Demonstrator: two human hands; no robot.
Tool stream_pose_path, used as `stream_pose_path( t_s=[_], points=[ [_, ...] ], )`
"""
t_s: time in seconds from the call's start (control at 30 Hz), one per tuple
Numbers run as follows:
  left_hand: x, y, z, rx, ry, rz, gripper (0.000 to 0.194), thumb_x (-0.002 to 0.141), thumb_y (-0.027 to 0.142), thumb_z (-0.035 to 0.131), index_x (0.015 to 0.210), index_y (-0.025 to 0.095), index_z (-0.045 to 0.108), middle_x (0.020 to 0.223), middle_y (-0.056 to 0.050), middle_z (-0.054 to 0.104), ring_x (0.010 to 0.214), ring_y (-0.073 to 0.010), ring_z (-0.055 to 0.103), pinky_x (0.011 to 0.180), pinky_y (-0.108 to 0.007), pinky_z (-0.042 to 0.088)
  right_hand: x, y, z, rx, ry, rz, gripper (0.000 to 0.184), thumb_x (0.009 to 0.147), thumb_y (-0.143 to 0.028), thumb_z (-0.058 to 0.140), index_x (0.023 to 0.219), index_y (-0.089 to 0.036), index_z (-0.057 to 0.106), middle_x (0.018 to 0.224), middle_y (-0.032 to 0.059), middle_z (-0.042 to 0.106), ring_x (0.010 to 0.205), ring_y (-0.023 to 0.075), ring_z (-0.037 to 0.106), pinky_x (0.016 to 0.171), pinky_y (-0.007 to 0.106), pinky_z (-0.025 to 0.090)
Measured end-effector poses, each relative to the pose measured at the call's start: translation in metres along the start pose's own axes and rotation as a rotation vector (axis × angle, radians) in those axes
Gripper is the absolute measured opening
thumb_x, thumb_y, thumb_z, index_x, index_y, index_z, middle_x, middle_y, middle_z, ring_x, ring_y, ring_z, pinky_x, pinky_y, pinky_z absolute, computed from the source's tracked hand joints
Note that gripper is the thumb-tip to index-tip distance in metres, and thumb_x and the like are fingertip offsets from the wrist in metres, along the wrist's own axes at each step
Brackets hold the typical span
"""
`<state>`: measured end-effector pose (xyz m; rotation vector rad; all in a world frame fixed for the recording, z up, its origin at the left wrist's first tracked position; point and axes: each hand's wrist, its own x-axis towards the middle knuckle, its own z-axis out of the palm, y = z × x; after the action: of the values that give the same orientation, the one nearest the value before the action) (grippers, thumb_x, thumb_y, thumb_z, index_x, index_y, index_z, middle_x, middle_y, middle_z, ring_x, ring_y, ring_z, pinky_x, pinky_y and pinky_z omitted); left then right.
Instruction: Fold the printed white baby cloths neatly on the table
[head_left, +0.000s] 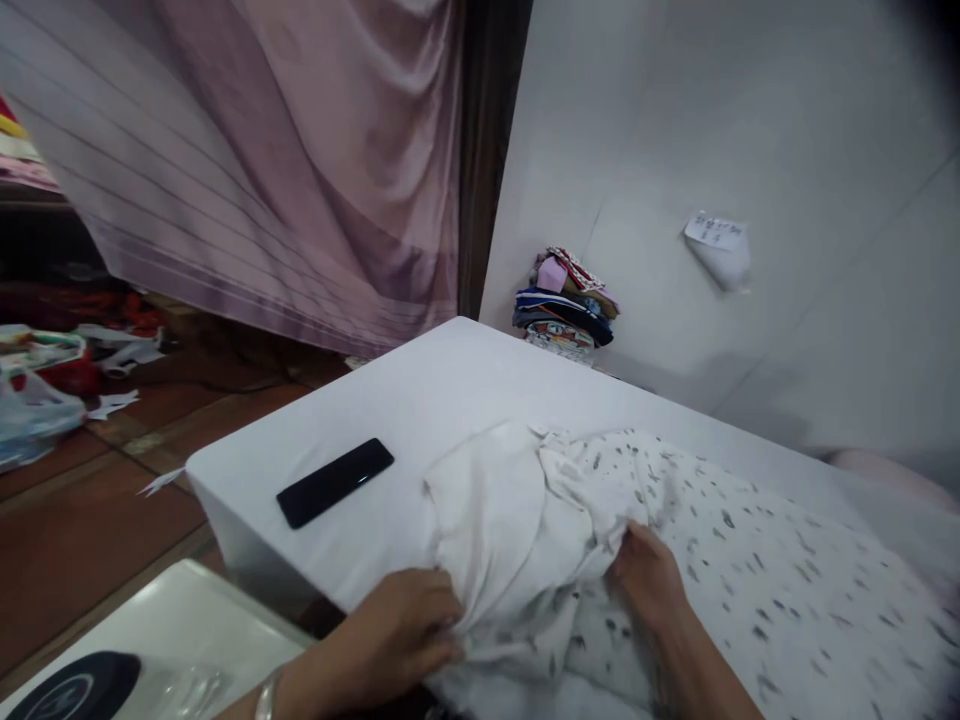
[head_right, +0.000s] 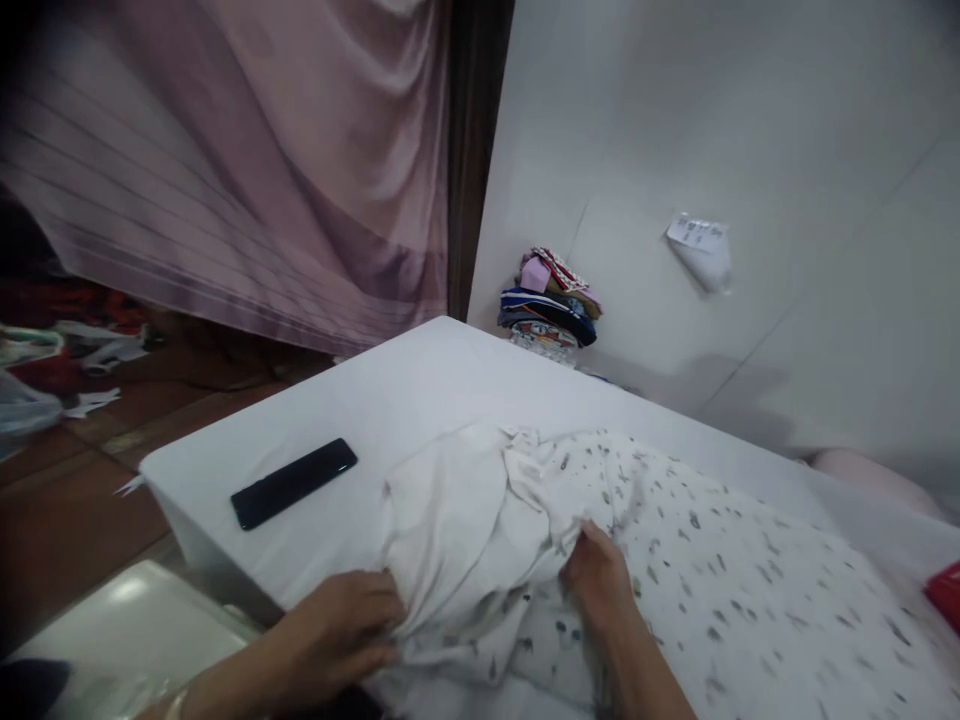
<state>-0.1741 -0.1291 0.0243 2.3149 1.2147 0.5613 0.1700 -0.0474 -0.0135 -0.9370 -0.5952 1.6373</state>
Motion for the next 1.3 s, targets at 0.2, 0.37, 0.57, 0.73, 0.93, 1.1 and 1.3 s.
stream_pose_path(
  t_s=[0.2,0.37,0.57,0.73,0.93,1.1,1.3],
  points=[
    [0.054,-0.037,-0.039,0.097,0.255,-0.567,0.041,0.086,0.052,0.040,0.082,0.020,0.065,0.082,-0.006,0.068,0.073,-0.0203,0.061,0.065,-0.030,0.042,-0.018,0.009,-0.014,-0.150,0.140,-0.024,0.034,0.077,-0.043,0.065,0.101,-0.019,0.071,0.105,0.0079,0.071,0.092,0.0260,0.068,0.072,0.037,0.057],
    [0.084,-0.067,-0.034,0.197,0.146,-0.845,0.057,0.087,0.058,0.030,0.081,0.014,0.066,0.085,-0.017,0.069,0.082,-0.0303,0.064,0.068,-0.035,0.043,-0.013,0.014,-0.005,-0.133,0.183,-0.088,0.037,0.071,-0.035,0.073,0.102,-0.016,0.069,0.105,0.0097,0.071,0.095,0.0264,0.067,0.082,0.039,0.055],
    [0.116,-0.062,-0.011,0.312,0.162,-0.834,0.034,0.083,0.034,0.046,0.106,0.013,0.060,0.107,-0.018,0.066,0.098,-0.0308,0.062,0.077,-0.037,0.046,-0.020,0.021,-0.004,-0.254,0.196,-0.220,0.045,0.072,-0.040,0.071,0.112,-0.019,0.066,0.110,0.0072,0.069,0.103,0.0237,0.064,0.089,0.037,0.051],
    [0.139,-0.028,-0.030,0.130,0.633,-0.588,0.031,0.081,0.017,0.045,0.110,0.013,0.057,0.114,-0.012,0.063,0.106,-0.0230,0.058,0.092,-0.034,0.044,-0.030,0.011,-0.010,-0.572,0.230,-0.405,0.041,0.075,-0.044,0.068,0.106,-0.018,0.069,0.109,0.0070,0.070,0.106,0.0241,0.060,0.094,0.035,0.045],
    [0.125,0.065,-0.002,0.193,0.377,0.323,0.037,0.084,0.007,0.039,0.112,0.019,0.060,0.110,-0.009,0.063,0.112,-0.0239,0.053,0.102,-0.044,0.039,-0.034,0.005,-0.008,-0.568,0.164,-0.475,0.038,0.075,-0.044,0.066,0.104,-0.019,0.068,0.108,0.0064,0.070,0.103,0.0239,0.061,0.087,0.033,0.047],
    [0.097,0.079,0.057,0.151,0.032,0.279,0.042,0.081,0.016,0.054,0.122,0.026,0.055,0.113,-0.006,0.064,0.107,-0.0216,0.057,0.099,-0.041,0.041,-0.026,0.020,-0.008,-0.461,0.105,-0.270,0.039,0.072,-0.043,0.063,0.100,-0.016,0.066,0.087,0.0059,0.073,0.078,0.0225,0.065,0.064,0.030,0.050],
    [0.114,0.094,0.067,0.033,0.143,-0.047,0.034,0.077,0.037,0.063,0.108,0.022,0.059,0.108,-0.006,0.063,0.099,-0.0233,0.058,0.084,-0.036,0.046,-0.024,0.023,-0.004,-0.450,0.076,-0.309,0.039,0.071,-0.039,0.060,0.105,-0.020,0.064,0.088,0.0027,0.072,0.078,0.0198,0.064,0.063,0.027,0.049]
  ],
)
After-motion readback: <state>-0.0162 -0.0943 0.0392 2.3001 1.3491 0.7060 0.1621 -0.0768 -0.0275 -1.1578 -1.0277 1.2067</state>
